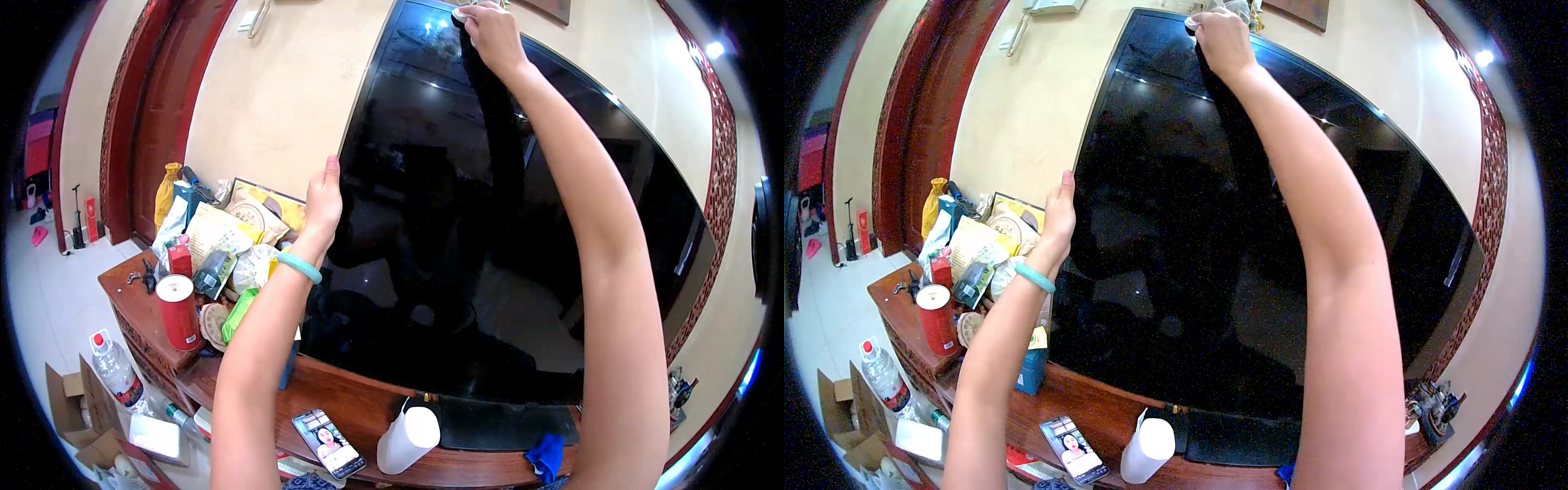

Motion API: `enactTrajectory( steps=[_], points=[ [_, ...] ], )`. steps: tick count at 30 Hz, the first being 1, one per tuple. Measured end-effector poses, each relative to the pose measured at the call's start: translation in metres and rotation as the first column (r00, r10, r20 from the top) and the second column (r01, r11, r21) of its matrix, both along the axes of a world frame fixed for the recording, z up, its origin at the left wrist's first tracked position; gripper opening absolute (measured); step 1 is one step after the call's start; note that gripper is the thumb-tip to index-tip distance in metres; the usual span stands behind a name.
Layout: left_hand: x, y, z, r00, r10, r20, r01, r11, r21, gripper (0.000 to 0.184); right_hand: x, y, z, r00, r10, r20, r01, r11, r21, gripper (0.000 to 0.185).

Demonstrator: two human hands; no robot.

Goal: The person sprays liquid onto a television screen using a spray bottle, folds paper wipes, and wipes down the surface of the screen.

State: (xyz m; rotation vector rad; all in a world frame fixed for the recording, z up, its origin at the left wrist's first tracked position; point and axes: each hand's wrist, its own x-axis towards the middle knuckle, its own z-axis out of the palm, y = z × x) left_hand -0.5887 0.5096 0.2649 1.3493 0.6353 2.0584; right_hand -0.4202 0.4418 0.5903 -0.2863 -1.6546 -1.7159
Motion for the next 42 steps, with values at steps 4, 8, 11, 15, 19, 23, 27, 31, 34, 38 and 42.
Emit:
enactTrajectory(
  steps=[4, 8, 11, 15, 19, 23, 27, 31, 34, 38, 42],
  points=[
    [-0.002, -0.002, -0.003, 0.999, -0.051, -0.010, 0.051, 0.999, -0.001, 0.067, -0.015, -0.009, -0.081, 0.986, 0.021, 0.166, 0.005, 0.988, -0.153, 0.012],
    [0.003, -0.001, 0.000, 0.997, -0.036, 0.069, 0.028, 0.993, 0.111, 0.066, -0.020, -0.010, -0.089, 0.953, 0.024, 0.303, 0.055, 0.967, -0.250, 0.016],
    [0.004, -0.001, 0.001, 0.999, -0.005, -0.051, 0.004, 1.000, -0.028, 0.066, -0.033, 0.009, -0.024, 0.966, 0.060, 0.252, -0.028, 0.991, -0.128, 0.013],
    [0.001, -0.001, -0.002, 0.999, 0.044, -0.004, -0.044, 0.999, -0.006, 0.067, -0.056, 0.038, -0.020, 0.997, 0.062, -0.036, -0.065, 0.993, -0.098, 0.013],
    [0.005, 0.005, -0.003, 1.000, 0.010, 0.017, -0.011, 0.997, 0.072, 0.066, -0.048, 0.015, -0.115, 0.957, 0.111, 0.266, -0.026, 0.952, -0.305, 0.017],
    [0.004, 0.001, 0.000, 0.999, 0.039, -0.010, -0.038, 0.998, 0.058, 0.065, -0.046, 0.013, -0.078, 0.901, 0.036, 0.433, 0.098, 0.954, -0.283, 0.017],
    [-0.001, -0.001, -0.001, 0.998, -0.044, -0.040, 0.045, 0.999, 0.021, 0.064, -0.066, 0.023, -0.018, 0.986, 0.164, 0.027, -0.156, 0.967, -0.200, 0.014],
    [0.002, 0.004, -0.003, 1.000, -0.004, -0.025, 0.005, 0.999, 0.039, 0.065, -0.060, 0.024, -0.061, 0.965, 0.073, 0.252, -0.058, 0.996, -0.068, 0.012],
    [0.004, 0.003, -0.003, 0.999, 0.046, -0.019, -0.044, 0.997, 0.060, 0.067, -0.050, 0.010, -0.138, 0.946, 0.092, 0.312, 0.039, 0.920, -0.390, 0.018],
    [0.006, 0.004, -0.001, 0.998, 0.063, 0.007, -0.063, 0.996, 0.060, 0.066, -0.053, 0.006, -0.103, 0.893, 0.118, 0.435, 0.039, 0.941, -0.336, 0.017],
    [0.005, 0.001, 0.000, 0.996, 0.077, 0.034, -0.080, 0.991, 0.107, 0.066, -0.059, 0.026, -0.016, 0.998, 0.056, 0.033, -0.050, 0.984, -0.170, 0.014]
  ],
)
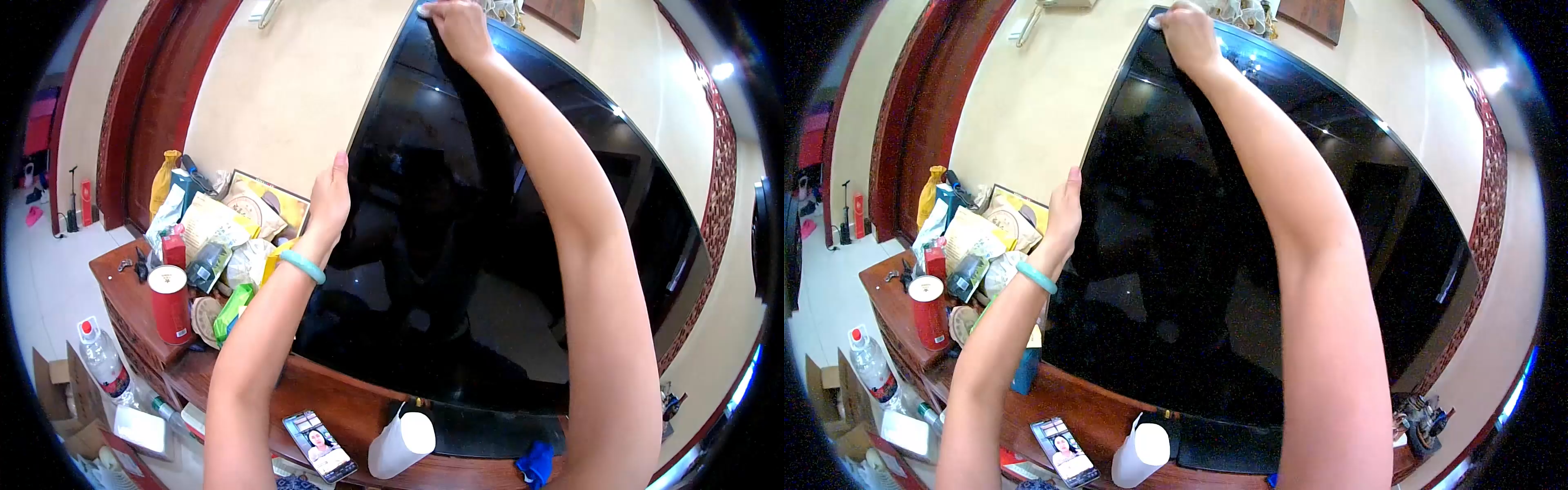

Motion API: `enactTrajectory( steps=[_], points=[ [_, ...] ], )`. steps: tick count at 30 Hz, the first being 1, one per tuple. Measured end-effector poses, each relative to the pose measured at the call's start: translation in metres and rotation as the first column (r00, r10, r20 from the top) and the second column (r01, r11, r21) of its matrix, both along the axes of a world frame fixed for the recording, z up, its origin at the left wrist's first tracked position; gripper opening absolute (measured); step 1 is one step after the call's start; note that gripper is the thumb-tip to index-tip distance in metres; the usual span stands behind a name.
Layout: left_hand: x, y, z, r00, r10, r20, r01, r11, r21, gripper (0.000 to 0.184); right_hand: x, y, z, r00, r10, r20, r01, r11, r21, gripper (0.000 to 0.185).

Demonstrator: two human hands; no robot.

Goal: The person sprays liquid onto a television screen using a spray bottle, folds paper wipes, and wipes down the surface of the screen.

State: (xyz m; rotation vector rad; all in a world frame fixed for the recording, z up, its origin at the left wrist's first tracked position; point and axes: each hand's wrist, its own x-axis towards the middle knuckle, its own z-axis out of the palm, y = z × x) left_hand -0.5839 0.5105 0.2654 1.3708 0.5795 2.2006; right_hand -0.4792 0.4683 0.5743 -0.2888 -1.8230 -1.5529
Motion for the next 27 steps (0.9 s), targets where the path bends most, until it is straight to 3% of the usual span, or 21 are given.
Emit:
enactTrajectory(
  steps=[3, 5, 6, 7, 8, 9, 12, 15, 18, 20, 21, 22, 23, 24, 27],
  points=[
    [-0.002, -0.006, -0.001, 0.997, 0.021, -0.076, -0.027, 0.996, -0.086, 0.065, -0.011, 0.023, 0.011, 0.985, 0.141, -0.097, -0.137, 0.989, 0.045, 0.014],
    [-0.002, 0.004, -0.002, 0.998, -0.046, -0.041, 0.042, 0.996, -0.082, 0.066, -0.005, 0.005, 0.004, 0.990, 0.133, -0.039, -0.128, 0.987, 0.094, 0.014],
    [0.004, 0.019, -0.006, 1.000, 0.015, 0.025, -0.017, 0.998, 0.056, 0.066, 0.002, -0.007, -0.001, 0.989, 0.119, -0.083, -0.115, 0.992, 0.060, 0.014],
    [0.004, 0.015, -0.006, 1.000, 0.012, 0.018, -0.012, 0.998, 0.055, 0.066, 0.015, -0.014, -0.003, 0.987, 0.096, -0.128, -0.094, 0.995, 0.018, 0.014],
    [0.001, 0.006, -0.004, 1.000, -0.008, -0.010, 0.008, 1.000, 0.000, 0.066, 0.041, -0.007, 0.021, 0.989, -0.150, -0.015, 0.150, 0.965, 0.216, 0.019],
    [-0.001, 0.003, -0.001, 0.999, -0.028, -0.032, 0.026, 0.999, -0.046, 0.067, 0.061, -0.042, 0.006, 0.992, -0.115, 0.051, 0.103, 0.974, 0.201, 0.017],
    [-0.003, 0.001, -0.001, 0.998, -0.046, -0.052, 0.041, 0.994, -0.098, 0.068, 0.129, -0.079, -0.001, 0.973, -0.167, -0.161, 0.173, 0.985, 0.025, 0.016],
    [0.000, 0.001, -0.002, 0.999, -0.019, -0.028, 0.017, 0.997, -0.079, 0.068, 0.133, -0.082, -0.008, 0.956, -0.143, -0.255, 0.180, 0.975, 0.131, 0.015],
    [-0.003, 0.006, -0.004, 0.998, -0.047, -0.039, 0.045, 0.998, -0.053, 0.066, 0.104, -0.058, -0.014, 0.962, -0.045, -0.268, 0.087, 0.985, 0.150, 0.014],
    [-0.002, 0.009, -0.005, 0.999, -0.037, -0.023, 0.036, 0.999, -0.033, 0.066, 0.068, -0.033, -0.013, 0.993, -0.004, -0.120, 0.031, 0.974, 0.226, 0.014],
    [-0.001, 0.009, -0.005, 1.000, -0.027, -0.006, 0.027, 1.000, -0.015, 0.065, 0.049, -0.007, -0.006, 0.989, 0.124, -0.084, -0.101, 0.967, 0.233, 0.015],
    [0.000, 0.010, -0.004, 0.998, -0.067, 0.009, 0.067, 0.997, -0.026, 0.064, 0.028, -0.007, -0.017, 0.973, 0.118, -0.198, -0.105, 0.992, 0.075, 0.014],
    [0.001, 0.012, -0.004, 0.998, -0.067, 0.003, 0.067, 0.997, -0.025, 0.064, 0.015, -0.001, -0.020, 0.971, 0.189, -0.146, -0.189, 0.982, 0.019, 0.013],
    [0.000, 0.016, -0.005, 0.997, -0.081, 0.009, 0.081, 0.996, -0.043, 0.064, 0.007, 0.012, -0.020, 0.958, 0.263, -0.114, -0.261, 0.965, 0.025, 0.013],
    [-0.003, 0.010, -0.003, 0.998, -0.068, -0.007, 0.067, 0.997, -0.036, 0.064, 0.022, -0.016, -0.029, 0.975, 0.221, -0.027, -0.221, 0.975, -0.010, 0.014]
  ],
)
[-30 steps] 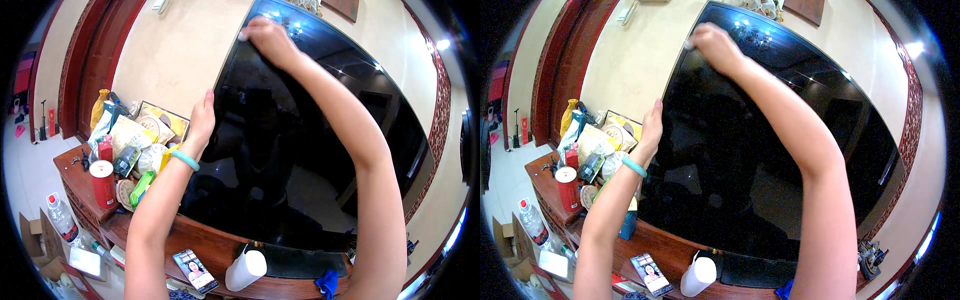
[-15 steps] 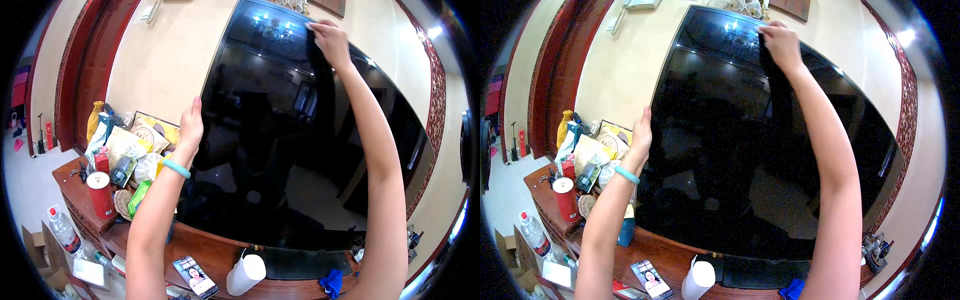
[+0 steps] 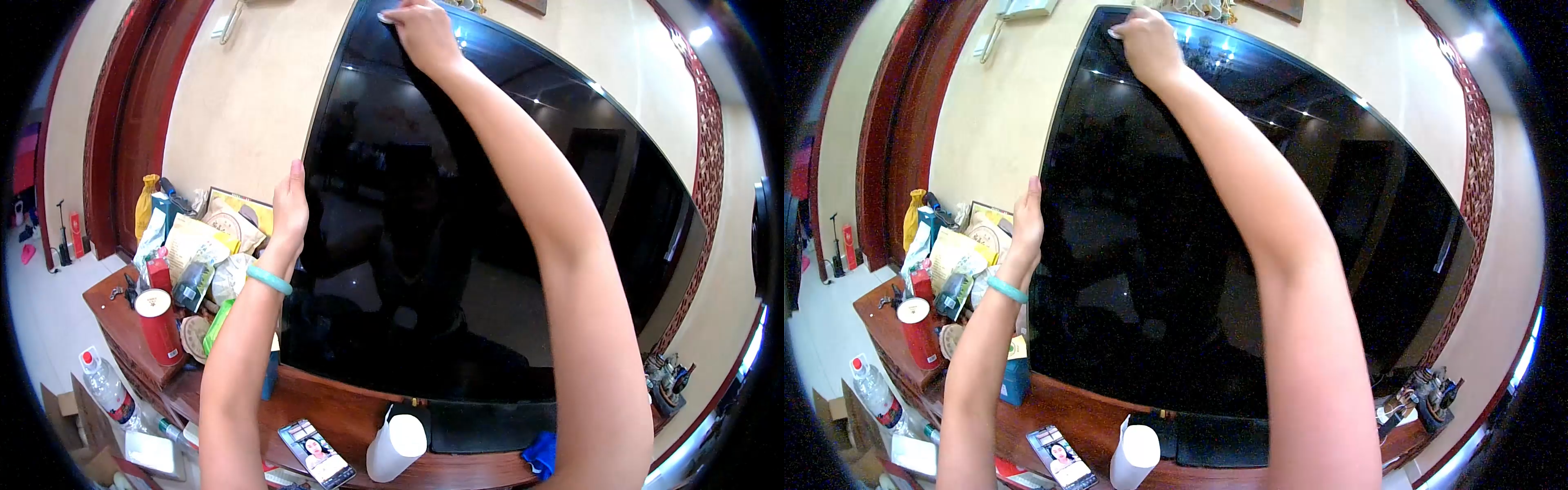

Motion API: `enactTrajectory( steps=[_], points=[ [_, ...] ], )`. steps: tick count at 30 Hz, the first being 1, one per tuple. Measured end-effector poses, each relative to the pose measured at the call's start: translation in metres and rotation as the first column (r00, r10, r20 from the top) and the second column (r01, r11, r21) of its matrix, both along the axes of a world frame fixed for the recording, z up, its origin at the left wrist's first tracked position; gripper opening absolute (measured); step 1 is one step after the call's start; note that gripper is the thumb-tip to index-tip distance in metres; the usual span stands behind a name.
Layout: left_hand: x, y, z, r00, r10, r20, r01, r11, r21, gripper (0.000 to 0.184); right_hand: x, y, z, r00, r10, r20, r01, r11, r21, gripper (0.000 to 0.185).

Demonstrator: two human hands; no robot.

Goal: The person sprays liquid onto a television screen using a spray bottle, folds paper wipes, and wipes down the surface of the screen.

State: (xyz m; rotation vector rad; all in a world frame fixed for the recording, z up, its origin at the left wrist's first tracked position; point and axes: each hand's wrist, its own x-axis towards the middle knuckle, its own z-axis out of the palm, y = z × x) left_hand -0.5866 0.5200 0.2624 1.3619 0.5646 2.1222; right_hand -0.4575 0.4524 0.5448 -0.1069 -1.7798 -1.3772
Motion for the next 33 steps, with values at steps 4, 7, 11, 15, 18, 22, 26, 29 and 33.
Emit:
enactTrajectory(
  steps=[4, 7, 11, 15, 18, 22, 26, 29, 33],
  points=[
    [0.002, -0.002, 0.002, 1.000, -0.013, 0.009, 0.013, 1.000, -0.027, 0.065, 0.076, -0.040, 0.006, 0.933, -0.325, -0.156, 0.345, 0.931, 0.123, 0.016],
    [0.002, -0.004, 0.000, 1.000, -0.016, -0.004, 0.016, 1.000, -0.024, 0.067, 0.101, -0.055, 0.001, 0.914, -0.319, -0.250, 0.356, 0.926, 0.122, 0.016],
    [0.001, -0.003, -0.001, 1.000, 0.006, 0.007, -0.006, 1.000, -0.027, 0.067, 0.067, -0.037, 0.002, 0.864, -0.296, -0.407, 0.401, 0.894, 0.200, 0.014],
    [0.001, 0.004, -0.003, 0.999, 0.024, -0.031, -0.025, 0.999, -0.046, 0.065, 0.000, 0.009, 0.009, 0.912, -0.208, -0.352, 0.264, 0.957, 0.118, 0.014],
    [0.003, -0.006, 0.001, 0.999, 0.012, 0.038, -0.013, 1.000, 0.018, 0.064, -0.014, 0.016, 0.013, 0.928, -0.186, -0.322, 0.225, 0.971, 0.086, 0.015],
    [0.002, -0.001, -0.002, 1.000, 0.013, 0.009, -0.013, 1.000, -0.014, 0.062, -0.011, 0.020, -0.021, 0.990, -0.137, 0.015, 0.133, 0.980, 0.150, 0.016],
    [0.002, -0.004, 0.000, 1.000, 0.017, -0.002, -0.017, 0.999, -0.038, 0.063, -0.013, 0.005, -0.102, 0.961, -0.111, 0.252, 0.134, 0.988, -0.077, 0.019],
    [0.004, -0.006, 0.001, 1.000, 0.018, 0.009, -0.018, 1.000, -0.014, 0.063, -0.007, -0.001, -0.097, 0.897, -0.168, 0.409, 0.255, 0.953, -0.166, 0.019],
    [0.002, -0.007, 0.003, 0.999, 0.028, -0.037, -0.029, 0.999, -0.032, 0.063, -0.014, 0.026, -0.006, 0.956, -0.196, 0.220, 0.201, 0.980, -0.001, 0.018]
  ],
)
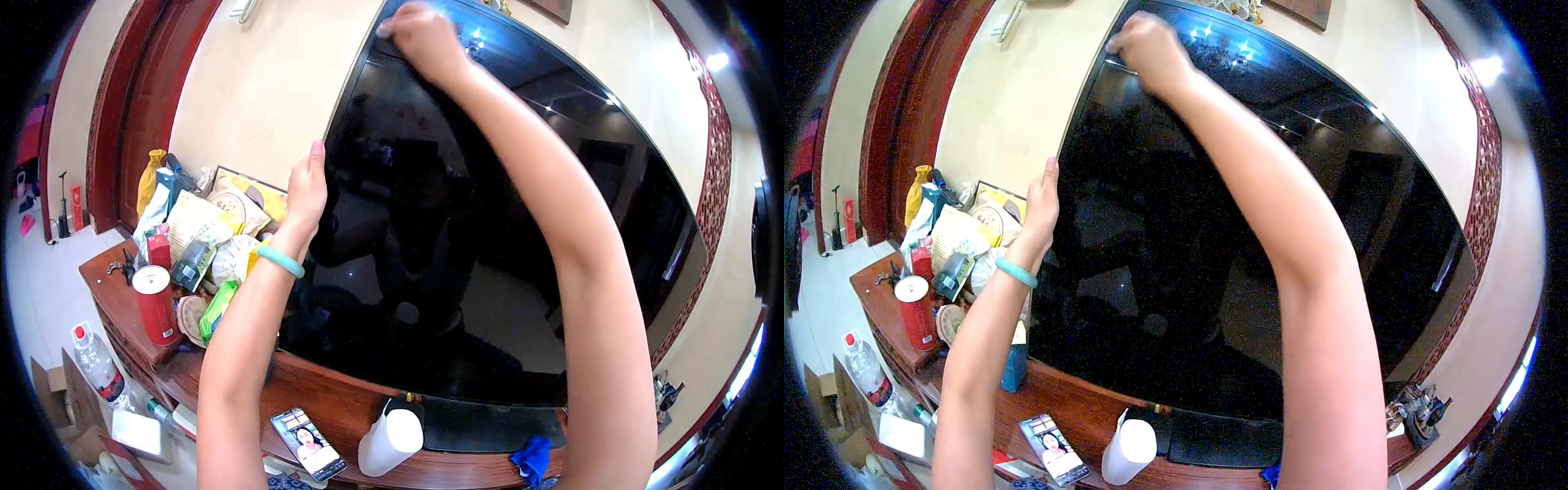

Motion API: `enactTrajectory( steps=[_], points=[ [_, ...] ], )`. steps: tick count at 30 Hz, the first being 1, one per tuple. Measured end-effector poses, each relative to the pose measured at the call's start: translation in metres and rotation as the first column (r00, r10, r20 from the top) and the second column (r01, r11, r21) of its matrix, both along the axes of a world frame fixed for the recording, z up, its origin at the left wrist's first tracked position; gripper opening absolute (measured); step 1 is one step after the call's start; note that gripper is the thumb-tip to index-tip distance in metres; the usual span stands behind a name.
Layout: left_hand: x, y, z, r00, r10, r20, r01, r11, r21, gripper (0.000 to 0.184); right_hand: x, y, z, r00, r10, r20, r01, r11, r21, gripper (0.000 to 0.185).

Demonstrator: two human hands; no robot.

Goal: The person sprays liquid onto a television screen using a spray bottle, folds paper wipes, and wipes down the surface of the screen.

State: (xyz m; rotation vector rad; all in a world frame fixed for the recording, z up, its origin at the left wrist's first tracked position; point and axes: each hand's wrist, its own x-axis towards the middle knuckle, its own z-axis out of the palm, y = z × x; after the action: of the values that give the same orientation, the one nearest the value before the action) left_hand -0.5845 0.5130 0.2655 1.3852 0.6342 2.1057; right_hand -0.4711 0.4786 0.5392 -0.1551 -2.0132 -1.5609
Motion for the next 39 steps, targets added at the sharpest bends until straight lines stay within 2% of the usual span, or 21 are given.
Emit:
enactTrajectory(
  steps=[1, 3, 6, 9, 10, 12, 15, 17, 18, 19, 21, 24, 25, 26, 27, 28, 29, 31, 34, 38, 39],
  points=[
    [0.000, 0.000, -0.002, 1.000, 0.002, -0.001, -0.002, 1.000, -0.003, 0.063, 0.000, 0.013, 0.024, 0.989, 0.091, -0.118, -0.095, 0.995, -0.024, 0.019],
    [0.000, -0.001, -0.002, 0.999, -0.026, 0.021, 0.025, 0.999, 0.027, 0.062, -0.008, -0.007, 0.033, 0.968, 0.152, -0.198, -0.127, 0.983, 0.132, 0.015],
    [0.000, -0.003, -0.003, 1.000, -0.015, 0.025, 0.014, 0.999, 0.031, 0.062, -0.021, 0.002, 0.026, 0.914, 0.120, -0.387, -0.044, 0.979, 0.199, 0.015],
    [-0.001, 0.002, -0.002, 0.998, 0.068, 0.007, -0.068, 0.998, -0.006, 0.062, -0.020, -0.008, 0.010, 0.944, 0.076, -0.322, -0.044, 0.993, 0.108, 0.015],
    [0.000, 0.003, -0.003, 0.998, 0.052, 0.019, -0.052, 0.999, 0.014, 0.063, -0.019, 0.017, 0.015, 0.975, 0.031, -0.220, 0.005, 0.987, 0.162, 0.020],
    [0.003, 0.015, -0.005, 0.998, -0.025, 0.065, 0.021, 0.998, 0.060, 0.062, -0.017, -0.003, -0.030, 0.996, 0.049, -0.075, -0.044, 0.997, 0.060, 0.019],
    [0.002, 0.004, -0.003, 0.997, -0.042, 0.068, 0.039, 0.998, 0.040, 0.060, -0.014, -0.006, -0.040, 0.998, 0.028, -0.059, -0.030, 0.999, -0.033, 0.016],
    [0.002, -0.003, 0.001, 0.998, -0.010, 0.060, 0.008, 0.999, 0.043, 0.060, -0.016, 0.003, -0.013, 0.996, 0.028, -0.085, -0.019, 0.994, 0.111, 0.018],
    [0.004, -0.005, 0.002, 0.998, 0.023, 0.060, -0.025, 0.999, 0.041, 0.060, -0.020, 0.010, 0.005, 0.974, -0.083, -0.211, 0.132, 0.963, 0.234, 0.017],
    [0.004, -0.005, 0.002, 0.998, 0.019, 0.057, -0.022, 0.999, 0.049, 0.060, -0.025, 0.008, 0.014, 0.961, 0.071, -0.266, -0.008, 0.973, 0.231, 0.020],
    [0.000, 0.000, -0.002, 0.999, 0.004, 0.038, -0.006, 0.999, 0.053, 0.060, -0.016, -0.002, 0.027, 0.937, 0.174, -0.302, -0.157, 0.984, 0.083, 0.016],
    [-0.003, 0.005, -0.005, 1.000, -0.020, 0.019, 0.019, 0.999, 0.049, 0.061, 0.011, -0.010, 0.040, 0.969, 0.060, -0.241, -0.035, 0.993, 0.110, 0.015],
    [-0.003, 0.007, -0.004, 0.999, -0.030, 0.015, 0.029, 0.999, 0.042, 0.062, 0.021, -0.024, 0.036, 0.943, 0.005, -0.332, 0.003, 1.000, 0.022, 0.015],
    [-0.002, 0.010, -0.004, 0.999, -0.034, 0.031, 0.033, 0.999, 0.033, 0.063, 0.043, -0.025, 0.044, 0.968, 0.195, -0.160, -0.195, 0.981, 0.016, 0.015],
    [-0.001, 0.009, -0.003, 0.999, -0.039, 0.035, 0.038, 0.999, 0.031, 0.063, 0.060, -0.047, 0.038, 0.980, -0.041, -0.197, 0.049, 0.998, 0.033, 0.015],
    [0.000, 0.005, -0.001, 0.998, -0.039, 0.054, 0.038, 0.999, 0.026, 0.064, 0.087, -0.053, 0.047, 0.945, -0.286, -0.159, 0.275, 0.958, -0.085, 0.015],
    [0.002, 0.004, -0.001, 0.996, -0.041, 0.073, 0.040, 0.999, 0.021, 0.065, 0.097, -0.076, 0.038, 0.950, -0.258, -0.174, 0.303, 0.895, 0.326, 0.022],
    [0.000, 0.016, -0.005, 0.995, -0.080, 0.056, 0.078, 0.996, 0.034, 0.065, 0.131, -0.101, 0.028, 0.911, -0.247, -0.329, 0.295, 0.950, 0.105, 0.023],
    [-0.002, 0.011, -0.004, 0.995, -0.093, 0.043, 0.092, 0.995, 0.027, 0.067, 0.184, -0.122, 0.027, 0.889, -0.221, -0.401, 0.305, 0.939, 0.159, 0.023],
    [0.002, 0.012, -0.002, 0.994, -0.054, 0.093, 0.055, 0.998, -0.008, 0.066, 0.196, -0.158, 0.010, 0.762, -0.319, -0.563, 0.419, 0.907, 0.053, 0.021],
    [0.002, 0.009, -0.002, 0.994, -0.060, 0.087, 0.061, 0.998, -0.008, 0.066, 0.189, -0.171, 0.002, 0.635, -0.371, -0.677, 0.410, 0.905, -0.111, 0.020]
  ],
)
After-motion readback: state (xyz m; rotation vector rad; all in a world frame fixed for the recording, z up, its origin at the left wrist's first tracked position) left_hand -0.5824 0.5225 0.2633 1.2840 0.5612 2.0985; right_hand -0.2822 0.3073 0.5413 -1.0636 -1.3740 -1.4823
